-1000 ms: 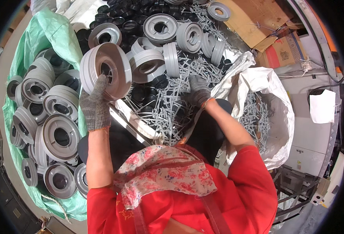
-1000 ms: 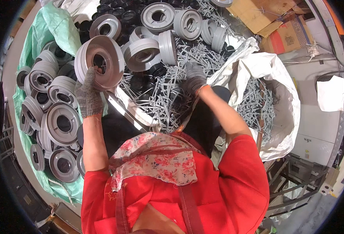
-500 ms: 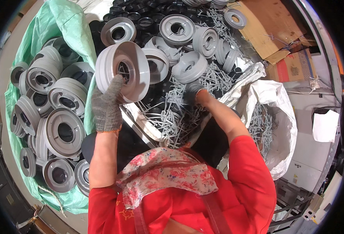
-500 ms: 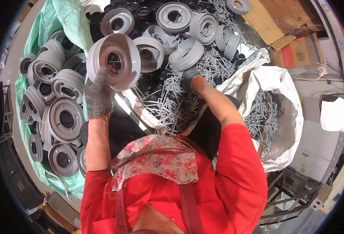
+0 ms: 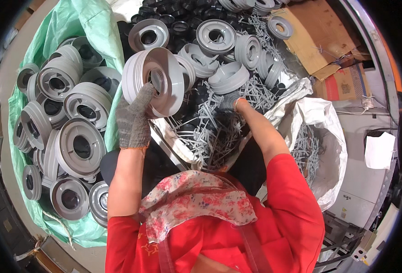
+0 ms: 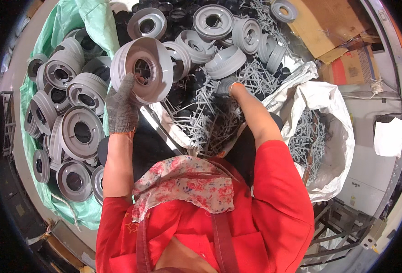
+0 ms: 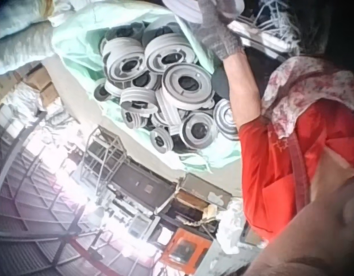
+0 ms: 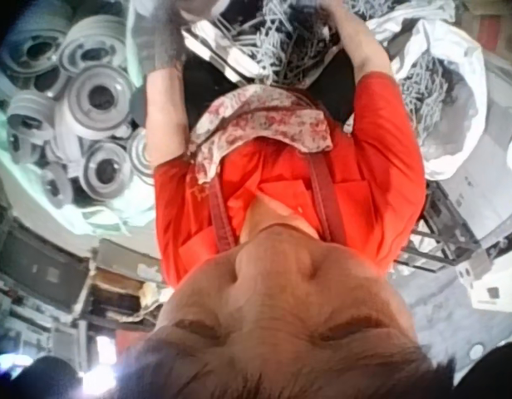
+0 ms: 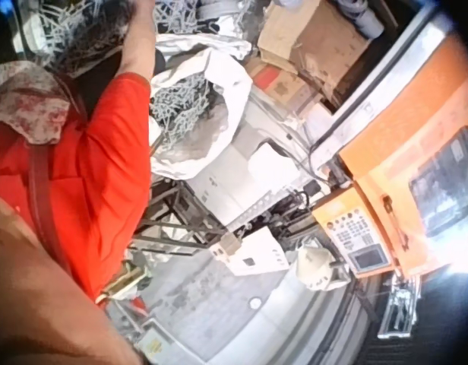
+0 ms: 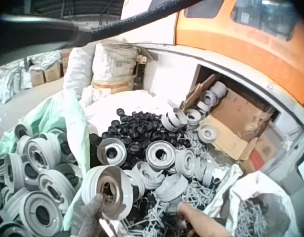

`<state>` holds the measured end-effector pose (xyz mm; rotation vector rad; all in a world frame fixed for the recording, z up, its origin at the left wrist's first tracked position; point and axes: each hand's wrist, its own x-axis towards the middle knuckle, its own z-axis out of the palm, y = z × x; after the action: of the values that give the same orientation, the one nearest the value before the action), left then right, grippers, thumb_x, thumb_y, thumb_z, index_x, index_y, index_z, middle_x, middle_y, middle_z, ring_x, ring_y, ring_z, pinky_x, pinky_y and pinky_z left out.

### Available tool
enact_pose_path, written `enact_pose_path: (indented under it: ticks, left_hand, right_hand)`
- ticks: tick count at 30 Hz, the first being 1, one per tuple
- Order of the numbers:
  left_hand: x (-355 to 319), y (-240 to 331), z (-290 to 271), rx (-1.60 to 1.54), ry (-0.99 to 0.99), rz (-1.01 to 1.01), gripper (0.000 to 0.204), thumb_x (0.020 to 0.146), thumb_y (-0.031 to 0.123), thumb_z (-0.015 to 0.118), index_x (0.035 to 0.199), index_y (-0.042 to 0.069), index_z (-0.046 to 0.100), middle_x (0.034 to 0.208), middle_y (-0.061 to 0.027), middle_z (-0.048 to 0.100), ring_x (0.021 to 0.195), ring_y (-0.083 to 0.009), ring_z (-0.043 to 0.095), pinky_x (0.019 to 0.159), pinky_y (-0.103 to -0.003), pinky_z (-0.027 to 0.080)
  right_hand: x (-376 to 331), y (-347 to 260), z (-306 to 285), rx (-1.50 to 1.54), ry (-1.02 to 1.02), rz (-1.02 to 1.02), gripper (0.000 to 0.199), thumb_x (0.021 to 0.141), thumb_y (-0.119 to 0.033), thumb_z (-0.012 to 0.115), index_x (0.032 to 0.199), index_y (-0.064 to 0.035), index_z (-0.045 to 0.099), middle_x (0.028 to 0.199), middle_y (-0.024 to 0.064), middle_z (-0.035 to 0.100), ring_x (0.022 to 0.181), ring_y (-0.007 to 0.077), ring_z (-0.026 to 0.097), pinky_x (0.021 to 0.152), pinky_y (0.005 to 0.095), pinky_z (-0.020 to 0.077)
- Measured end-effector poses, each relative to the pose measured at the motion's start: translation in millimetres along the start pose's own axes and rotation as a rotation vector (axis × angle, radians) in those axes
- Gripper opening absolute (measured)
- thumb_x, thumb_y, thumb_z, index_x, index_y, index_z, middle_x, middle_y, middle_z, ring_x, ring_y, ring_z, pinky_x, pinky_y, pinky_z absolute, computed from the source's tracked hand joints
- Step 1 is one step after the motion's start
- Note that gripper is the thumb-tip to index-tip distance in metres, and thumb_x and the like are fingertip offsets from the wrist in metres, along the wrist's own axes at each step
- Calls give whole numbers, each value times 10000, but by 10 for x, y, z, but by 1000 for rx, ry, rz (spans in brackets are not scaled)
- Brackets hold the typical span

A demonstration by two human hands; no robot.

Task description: The person sits on the floor and assembles circular metal parts by inserting black plastic caps into their centers. They pick up each metal ring, place a cap inside, and then set the assembled unit into a green sack.

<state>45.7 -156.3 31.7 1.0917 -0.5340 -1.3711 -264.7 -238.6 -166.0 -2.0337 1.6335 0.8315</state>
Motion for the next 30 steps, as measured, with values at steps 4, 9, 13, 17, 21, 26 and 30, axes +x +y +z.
enact_pose_path:
  ticks: [4, 9, 13, 17, 21, 26, 30]
  left_hand:
    - [104, -83, -142, -12, 17, 21, 405, 806, 142, 672, 1149, -8, 518, 981, -113, 614, 845, -207, 623, 705, -352, 547]
    - [107, -69, -123, -23, 3, 10, 419, 802, 149, 675, 1160, 3, 514, 1022, -123, 598, 882, -228, 615, 739, -366, 545]
    - [140, -82, -185, -44, 19, 15, 407, 804, 143, 670, 1153, -2, 520, 1016, -123, 599, 888, -232, 613, 760, -379, 537]
    - [136, -72, -144, -61, 40, -4, 376, 805, 137, 667, 1126, -11, 539, 959, -113, 610, 844, -225, 616, 727, -375, 543]
    - [129, -77, -90, -79, 29, -22, 392, 805, 139, 666, 1142, -8, 532, 993, -121, 605, 849, -238, 621, 708, -386, 551]
    - [88, -34, -50, -84, 43, -46, 414, 801, 156, 671, 1149, -15, 526, 1033, -137, 597, 871, -261, 623, 713, -400, 554]
    - [166, -121, -133, -67, 43, -57, 390, 806, 188, 667, 1117, -15, 548, 982, -128, 607, 838, -246, 621, 695, -392, 550]
  right_hand:
    - [-66, 139, -91, 260, 169, -185, 700, 505, -360, 721, 1120, -51, 593, 1099, 199, 605, 989, 319, 597, 861, 367, 469]
    - [-432, 402, -558, 335, 344, -284, 727, 511, -384, 753, 1125, -46, 557, 1013, 201, 609, 925, 343, 580, 815, 386, 469]
    - [-1068, 397, -992, 924, 320, -368, 626, 590, -211, 764, 1147, -45, 533, 868, 105, 635, 736, 205, 598, 692, 331, 499]
    - [-1473, 639, -1095, 1514, 122, -401, 583, 678, -31, 718, 1206, -9, 473, 858, 74, 640, 756, 157, 614, 704, 303, 526]
    - [-1523, 1009, -913, 1588, 204, -517, 335, 703, -54, 703, 1015, 29, 614, 885, 105, 662, 796, 183, 643, 741, 306, 529]
    - [-1959, 874, -940, 1746, 379, -291, 281, 710, -60, 688, 970, 29, 630, 887, 105, 661, 778, 165, 643, 729, 284, 532]
    - [-2387, 1134, -804, 1969, 467, -304, 296, 773, -95, 601, 1035, 41, 579, 936, 142, 644, 822, 227, 649, 764, 318, 550]
